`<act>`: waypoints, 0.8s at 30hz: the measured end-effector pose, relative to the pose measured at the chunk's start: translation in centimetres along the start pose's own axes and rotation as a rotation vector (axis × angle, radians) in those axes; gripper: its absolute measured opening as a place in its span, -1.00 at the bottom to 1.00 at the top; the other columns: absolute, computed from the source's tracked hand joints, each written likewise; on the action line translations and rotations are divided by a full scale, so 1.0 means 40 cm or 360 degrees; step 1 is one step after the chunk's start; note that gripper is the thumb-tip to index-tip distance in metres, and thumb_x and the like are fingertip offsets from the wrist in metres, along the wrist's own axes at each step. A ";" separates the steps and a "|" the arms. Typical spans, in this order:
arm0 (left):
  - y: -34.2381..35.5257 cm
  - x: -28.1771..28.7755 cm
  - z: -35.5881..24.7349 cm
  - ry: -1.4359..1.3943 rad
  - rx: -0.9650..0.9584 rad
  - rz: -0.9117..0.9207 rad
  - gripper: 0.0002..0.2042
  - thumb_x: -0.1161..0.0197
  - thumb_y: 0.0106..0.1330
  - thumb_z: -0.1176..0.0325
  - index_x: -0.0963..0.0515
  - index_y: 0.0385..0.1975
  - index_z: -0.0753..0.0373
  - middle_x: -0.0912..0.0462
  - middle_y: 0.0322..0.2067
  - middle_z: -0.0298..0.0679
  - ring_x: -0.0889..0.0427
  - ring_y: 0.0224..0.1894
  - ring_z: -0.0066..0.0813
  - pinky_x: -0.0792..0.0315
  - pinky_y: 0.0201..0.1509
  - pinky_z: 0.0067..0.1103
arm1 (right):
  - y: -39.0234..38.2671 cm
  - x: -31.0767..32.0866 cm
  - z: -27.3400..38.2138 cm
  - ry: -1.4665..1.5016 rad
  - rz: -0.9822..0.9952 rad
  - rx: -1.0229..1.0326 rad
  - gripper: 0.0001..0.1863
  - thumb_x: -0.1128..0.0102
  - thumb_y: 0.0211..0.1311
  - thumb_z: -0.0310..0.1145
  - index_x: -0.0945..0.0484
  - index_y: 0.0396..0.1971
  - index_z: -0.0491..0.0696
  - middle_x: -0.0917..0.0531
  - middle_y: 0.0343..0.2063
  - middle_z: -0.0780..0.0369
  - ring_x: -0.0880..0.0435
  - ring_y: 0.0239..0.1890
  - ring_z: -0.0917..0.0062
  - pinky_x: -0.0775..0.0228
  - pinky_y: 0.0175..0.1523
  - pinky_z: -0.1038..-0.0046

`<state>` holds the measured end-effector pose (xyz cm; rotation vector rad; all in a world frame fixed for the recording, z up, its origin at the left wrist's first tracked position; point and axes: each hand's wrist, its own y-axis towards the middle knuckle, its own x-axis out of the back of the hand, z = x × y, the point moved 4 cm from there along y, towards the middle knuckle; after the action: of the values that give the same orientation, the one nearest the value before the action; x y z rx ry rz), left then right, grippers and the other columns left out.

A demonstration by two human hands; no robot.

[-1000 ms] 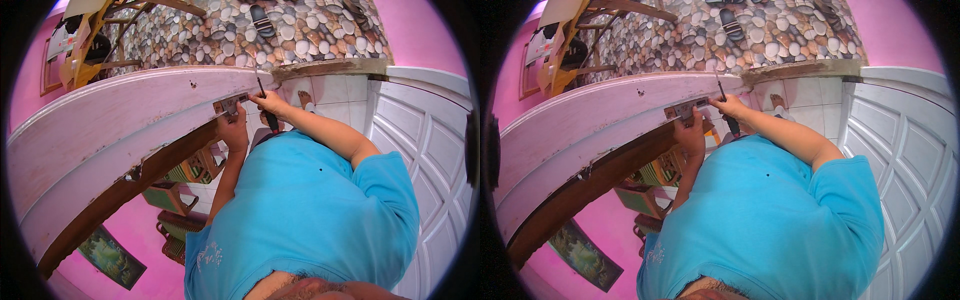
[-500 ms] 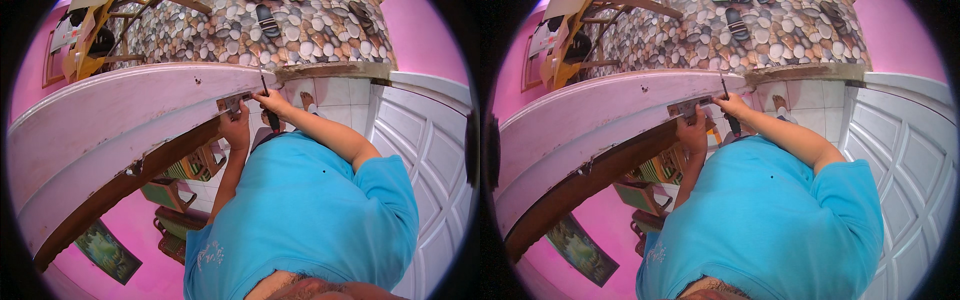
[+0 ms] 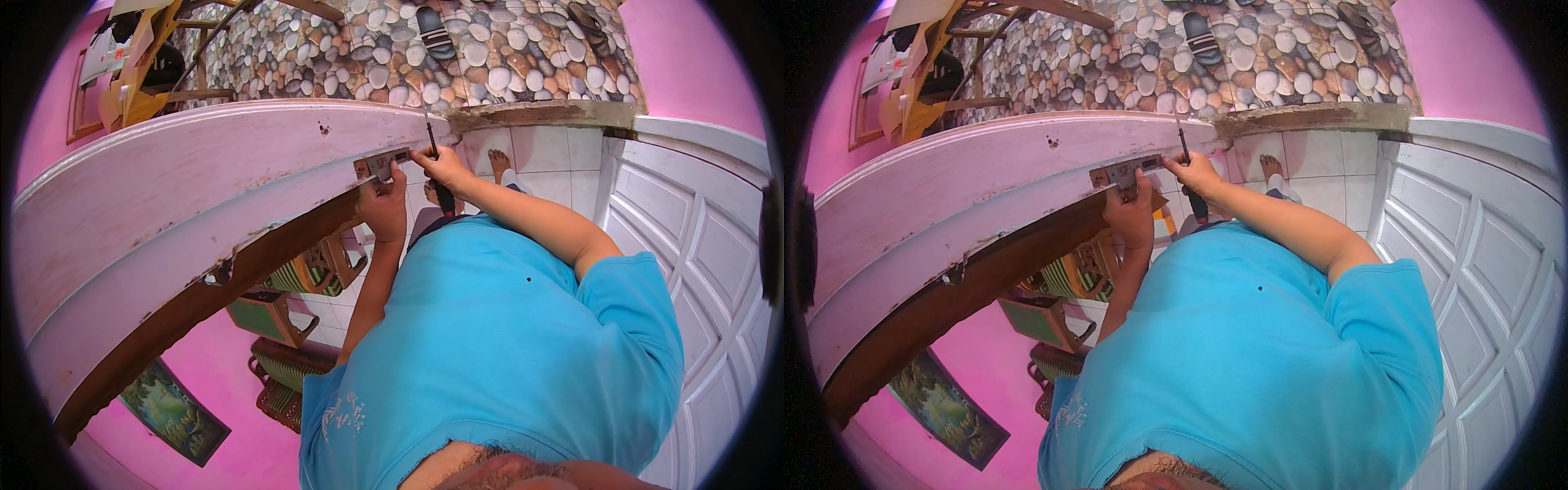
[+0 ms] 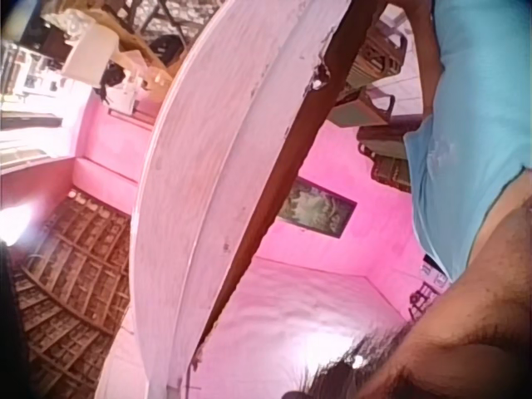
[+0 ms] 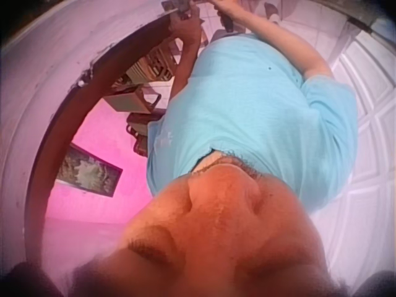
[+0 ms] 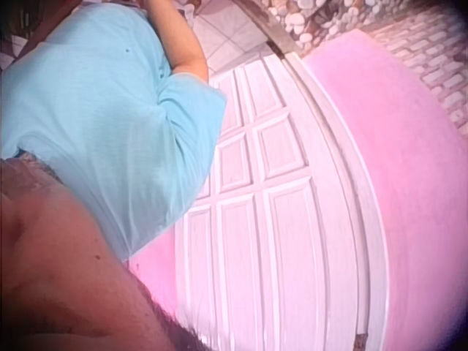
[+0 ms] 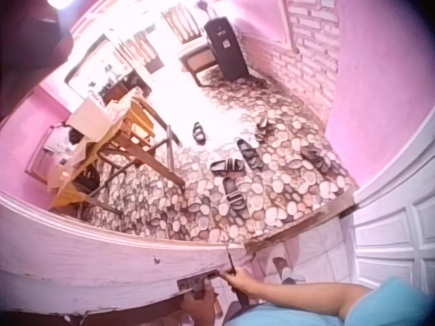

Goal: The person trims a metal strike plate using pliers, aligns and screws it into the door frame using a screwdriver, and attaches the lock handle mechanism onto the door.

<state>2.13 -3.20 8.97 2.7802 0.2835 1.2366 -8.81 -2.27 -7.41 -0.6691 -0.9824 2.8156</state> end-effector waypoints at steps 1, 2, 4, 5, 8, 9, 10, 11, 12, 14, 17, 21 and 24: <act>-0.001 0.003 0.002 0.0001 0.0001 -0.0002 -0.69 -0.43 0.16 0.20 -0.59 -0.46 0.38 -0.69 -0.56 -0.16 -0.67 -0.51 -0.47 -0.50 -0.40 -0.51 | -0.008 -0.003 0.011 -0.0001 0.0002 0.0000 -0.50 -0.36 0.14 0.09 -0.53 -0.29 -0.08 -0.45 -0.61 0.36 -0.41 -0.63 0.71 -0.33 -0.54 0.59; -0.001 0.004 0.005 0.0029 0.0013 0.0015 -0.69 -0.42 0.17 0.20 -0.60 -0.45 0.39 -0.69 -0.56 -0.16 -0.68 -0.51 -0.46 -0.50 -0.40 -0.51 | -0.017 -0.004 0.020 -0.0003 0.0006 -0.0035 -0.52 -0.36 0.15 0.06 -0.53 -0.29 -0.09 -0.46 -0.61 0.36 -0.43 -0.61 0.70 -0.34 -0.53 0.59; 0.000 0.005 0.006 0.0057 0.0023 0.0031 -0.69 -0.42 0.17 0.20 -0.60 -0.44 0.39 -0.70 -0.55 -0.16 -0.68 -0.50 -0.46 -0.50 -0.40 -0.51 | -0.023 -0.006 0.029 -0.0005 0.0009 -0.0067 -0.54 -0.37 0.16 0.03 -0.53 -0.29 -0.09 -0.46 -0.61 0.36 -0.44 -0.60 0.69 -0.35 -0.53 0.58; 0.000 0.003 0.003 0.0026 0.0005 0.0021 -0.68 -0.42 0.17 0.19 -0.60 -0.44 0.39 -0.70 -0.54 -0.16 -0.67 -0.50 -0.47 -0.50 -0.40 -0.51 | -0.022 -0.001 0.028 -0.0040 -0.0043 -0.0068 -0.60 -0.33 0.18 -0.04 -0.54 -0.28 -0.10 -0.47 -0.60 0.35 -0.44 -0.60 0.68 -0.36 -0.52 0.57; 0.003 -0.003 0.035 0.0022 -0.0106 -0.0081 -0.71 -0.43 0.14 0.21 -0.60 -0.50 0.35 -0.63 -0.64 -0.19 -0.59 -0.62 -0.47 -0.45 -0.50 -0.51 | -0.023 0.022 0.030 0.0053 -0.0075 -0.0148 -0.70 -0.20 0.21 -0.18 -0.54 -0.26 -0.13 -0.47 -0.59 0.33 -0.44 -0.60 0.65 -0.39 -0.51 0.54; 0.000 -0.003 0.052 0.0050 -0.0200 -0.0166 -0.74 -0.44 0.12 0.22 -0.60 -0.55 0.31 -0.56 -0.73 -0.23 -0.51 -0.74 -0.46 -0.40 -0.59 -0.52 | -0.025 0.032 0.028 0.0184 -0.0062 -0.0230 -0.74 -0.12 0.21 -0.26 -0.54 -0.24 -0.14 -0.47 -0.59 0.32 -0.43 -0.60 0.63 -0.41 -0.50 0.52; 0.000 -0.004 0.050 0.0045 -0.0200 -0.0165 -0.74 -0.44 0.12 0.22 -0.60 -0.55 0.31 -0.56 -0.73 -0.23 -0.51 -0.74 -0.46 -0.40 -0.59 -0.52 | -0.020 0.047 0.018 0.0182 -0.0066 -0.0228 -0.74 -0.12 0.21 -0.26 -0.54 -0.24 -0.14 -0.47 -0.59 0.32 -0.43 -0.60 0.63 -0.41 -0.50 0.52; 0.001 -0.006 0.050 0.0042 -0.0187 -0.0145 -0.73 -0.44 0.11 0.22 -0.60 -0.56 0.31 -0.56 -0.73 -0.23 -0.50 -0.75 -0.45 -0.39 -0.60 -0.51 | -0.016 0.064 0.006 0.0216 -0.0145 -0.0259 -0.73 -0.06 0.21 -0.27 -0.54 -0.23 -0.16 -0.46 -0.59 0.31 -0.42 -0.61 0.61 -0.41 -0.50 0.49; 0.001 -0.008 0.050 0.0039 -0.0174 -0.0126 -0.72 -0.44 0.11 0.21 -0.60 -0.56 0.32 -0.55 -0.74 -0.23 -0.48 -0.76 -0.44 -0.39 -0.61 -0.50 | -0.011 0.083 -0.006 0.0249 -0.0223 -0.0291 -0.72 0.01 0.20 -0.29 -0.53 -0.22 -0.17 -0.44 -0.60 0.31 -0.41 -0.62 0.59 -0.42 -0.50 0.47; 0.002 -0.009 0.047 0.0008 -0.0158 -0.0128 -0.73 -0.44 0.11 0.22 -0.60 -0.56 0.32 -0.55 -0.74 -0.22 -0.48 -0.76 -0.44 -0.38 -0.62 -0.50 | -0.005 0.109 -0.018 0.0186 -0.0254 -0.0320 -0.69 0.05 0.26 -0.25 -0.51 -0.22 -0.18 -0.42 -0.60 0.29 -0.42 -0.60 0.57 -0.44 -0.49 0.42; 0.001 -0.006 0.053 -0.0005 -0.0140 -0.0120 -0.74 -0.44 0.12 0.23 -0.61 -0.55 0.32 -0.55 -0.73 -0.22 -0.47 -0.76 -0.45 -0.36 -0.62 -0.50 | -0.031 0.118 -0.027 0.0225 -0.0206 -0.0690 -0.67 0.13 0.35 -0.20 -0.45 -0.19 -0.18 -0.44 -0.53 0.21 -0.45 -0.55 0.48 -0.48 -0.47 0.33; 0.002 -0.001 0.037 0.0036 -0.0030 0.0001 -0.66 -0.42 0.17 0.18 -0.56 -0.58 0.36 -0.59 -0.69 -0.28 -0.47 -0.67 -0.61 -0.37 -0.57 -0.57 | -0.123 0.053 0.013 0.0668 -0.0477 -0.0938 -0.76 0.30 0.28 -0.42 -0.37 -0.30 -0.22 -0.46 -0.56 0.14 -0.43 -0.59 0.44 -0.57 -0.25 0.03; 0.004 -0.007 0.040 -0.0024 -0.0072 -0.0022 -0.67 -0.42 0.18 0.18 -0.56 -0.57 0.35 -0.57 -0.70 -0.31 -0.45 -0.68 -0.63 -0.35 -0.58 -0.58 | -0.087 0.045 -0.080 0.0631 -0.0180 -0.1073 -0.76 0.28 0.26 -0.46 -0.27 -0.13 -0.23 -0.49 -0.48 0.14 -0.49 -0.57 0.38 -0.59 -0.14 -0.03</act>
<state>3.14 -3.43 7.73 2.7438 0.2698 1.2029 -9.25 2.70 -8.19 -1.1246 -1.8018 2.0918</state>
